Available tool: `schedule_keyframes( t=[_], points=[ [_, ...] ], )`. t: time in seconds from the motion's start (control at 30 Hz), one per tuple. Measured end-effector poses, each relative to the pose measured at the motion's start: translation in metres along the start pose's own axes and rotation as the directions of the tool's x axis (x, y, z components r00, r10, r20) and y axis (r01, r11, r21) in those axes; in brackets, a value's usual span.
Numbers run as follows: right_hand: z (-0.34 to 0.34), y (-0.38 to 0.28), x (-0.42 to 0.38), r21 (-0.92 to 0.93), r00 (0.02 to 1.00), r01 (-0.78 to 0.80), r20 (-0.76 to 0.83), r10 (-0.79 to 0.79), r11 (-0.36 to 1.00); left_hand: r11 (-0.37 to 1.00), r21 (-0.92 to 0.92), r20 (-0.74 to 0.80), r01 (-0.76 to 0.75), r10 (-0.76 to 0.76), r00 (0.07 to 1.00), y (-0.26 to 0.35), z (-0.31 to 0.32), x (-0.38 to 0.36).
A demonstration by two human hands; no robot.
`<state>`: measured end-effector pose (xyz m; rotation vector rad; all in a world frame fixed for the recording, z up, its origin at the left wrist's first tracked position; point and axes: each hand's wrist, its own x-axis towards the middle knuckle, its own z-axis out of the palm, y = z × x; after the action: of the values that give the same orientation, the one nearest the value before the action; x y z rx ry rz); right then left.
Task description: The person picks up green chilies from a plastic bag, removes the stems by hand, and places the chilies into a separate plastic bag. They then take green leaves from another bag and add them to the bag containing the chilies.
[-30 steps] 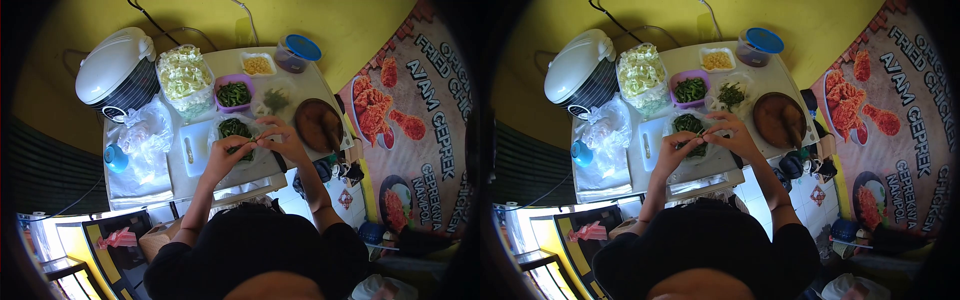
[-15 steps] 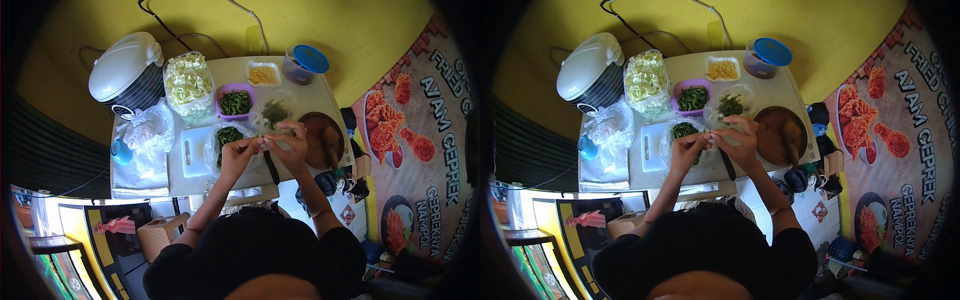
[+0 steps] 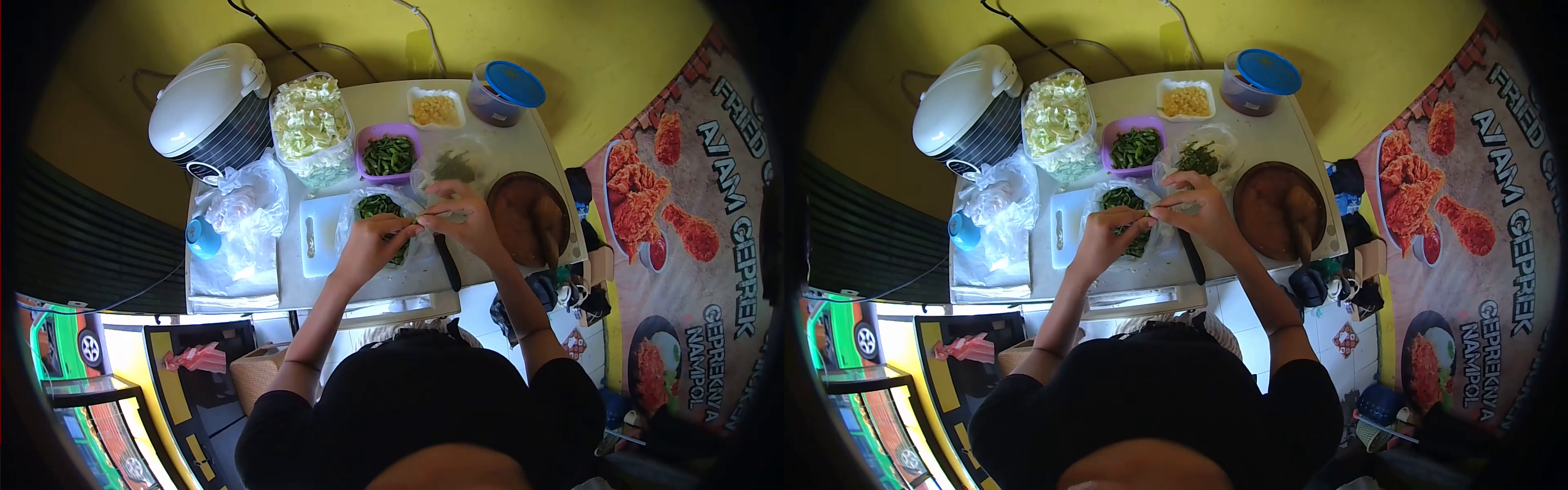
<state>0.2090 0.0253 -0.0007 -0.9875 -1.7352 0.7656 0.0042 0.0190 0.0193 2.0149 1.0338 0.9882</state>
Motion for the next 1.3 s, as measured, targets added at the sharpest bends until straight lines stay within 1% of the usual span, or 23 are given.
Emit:
schedule_keyframes(
  t=[0.07,0.13,0.17,0.23,0.27,0.33,0.43,0.47,0.53,0.57,0.63,0.67,0.73,0.77,0.83,0.87,0.93,0.97,1.03,1.07,1.13,1.27,1.3],
  points=[
    [0.001,-0.004,0.004,0.035,0.999,-0.009,0.034,0.008,0.999,0.998,0.040,0.031,-0.053,0.052,0.998,-0.002,-0.006,0.002],
    [0.002,-0.006,0.004,0.001,0.998,0.045,0.049,-0.045,0.999,0.986,0.093,0.079,-0.135,0.128,0.989,-0.005,-0.010,0.003],
    [0.004,-0.007,0.002,0.000,0.998,0.041,0.052,-0.041,0.999,0.987,0.089,0.079,-0.132,0.125,0.989,-0.005,-0.009,0.003],
    [0.012,-0.009,0.003,-0.182,0.958,0.229,-0.130,-0.254,0.956,0.996,0.058,0.063,-0.062,0.059,0.996,-0.003,-0.007,0.007],
    [0.013,-0.006,0.002,-0.183,0.958,0.232,-0.129,-0.257,0.955,0.996,0.058,0.060,-0.064,0.061,0.996,0.000,-0.005,0.008],
    [0.014,-0.004,-0.001,-0.370,0.920,0.290,-0.147,-0.363,0.883,0.971,-0.048,0.079,0.233,-0.229,0.970,0.007,-0.001,0.011],
    [0.007,-0.012,0.005,-0.433,0.907,0.349,-0.069,-0.416,0.831,0.961,-0.038,0.148,0.275,-0.266,0.953,-0.002,0.007,0.012],
    [0.004,-0.014,0.008,-0.435,0.907,0.347,-0.070,-0.415,0.831,0.961,-0.040,0.150,0.273,-0.265,0.953,-0.004,0.010,0.013],
    [-0.001,-0.014,0.014,-0.222,0.963,0.201,-0.132,-0.234,0.954,0.980,-0.117,-0.025,0.162,-0.166,0.986,0.000,0.013,0.014],
    [-0.003,-0.012,0.014,-0.224,0.963,0.200,-0.134,-0.233,0.954,0.980,-0.117,-0.022,0.160,-0.164,0.986,0.003,0.011,0.016],
    [-0.007,-0.007,0.014,-0.119,0.971,0.101,-0.205,-0.124,0.988,0.979,-0.026,-0.051,0.201,-0.202,0.978,0.008,0.004,0.019],
    [-0.007,-0.005,0.013,-0.121,0.970,0.104,-0.206,-0.127,0.987,0.980,-0.026,-0.052,0.197,-0.199,0.979,0.007,0.003,0.019],
    [-0.007,-0.004,0.010,0.027,0.995,0.007,-0.105,-0.004,1.000,0.998,-0.025,-0.023,0.052,-0.052,0.998,0.004,0.003,0.018],
    [-0.008,-0.004,0.009,0.026,0.994,0.005,-0.108,-0.002,1.000,0.998,-0.026,-0.020,0.051,-0.051,0.998,0.005,0.004,0.017],
    [-0.011,-0.006,0.008,0.031,1.000,-0.019,0.001,0.019,0.999,0.995,-0.064,0.033,-0.077,0.080,0.996,0.006,0.004,0.015],
    [-0.013,-0.008,0.008,0.030,1.000,-0.018,0.000,0.018,0.999,0.995,-0.064,0.033,-0.079,0.081,0.996,0.005,0.002,0.015],
    [-0.015,-0.012,0.007,0.057,0.994,0.025,0.103,-0.031,0.998,0.982,0.037,0.151,-0.188,0.180,0.972,0.002,-0.004,0.015],
    [-0.014,-0.011,0.006,0.056,0.994,0.024,0.101,-0.029,0.998,0.981,0.036,0.153,-0.188,0.181,0.972,0.001,-0.003,0.013],
    [-0.012,-0.008,0.006,-0.156,0.966,0.250,0.101,-0.236,0.956,0.999,0.025,0.180,0.036,-0.040,0.983,-0.001,-0.001,0.011],
    [-0.010,-0.009,0.007,-0.156,0.967,0.250,0.100,-0.236,0.956,0.999,0.025,0.181,0.036,-0.040,0.983,-0.001,0.000,0.011],
    [-0.006,-0.011,0.007,-0.367,0.920,0.391,0.119,-0.374,0.844,0.984,0.028,0.150,0.175,-0.177,0.973,-0.001,0.005,0.013],
    [-0.006,-0.012,0.012,-0.433,0.896,0.430,0.102,-0.432,0.792,0.976,0.000,0.172,0.218,-0.215,0.961,-0.007,0.008,0.020],
    [-0.008,-0.017,0.016,-0.458,0.895,0.389,-0.018,-0.446,0.800,0.986,-0.020,0.029,0.167,-0.166,0.986,-0.009,0.008,0.025]
  ],
)
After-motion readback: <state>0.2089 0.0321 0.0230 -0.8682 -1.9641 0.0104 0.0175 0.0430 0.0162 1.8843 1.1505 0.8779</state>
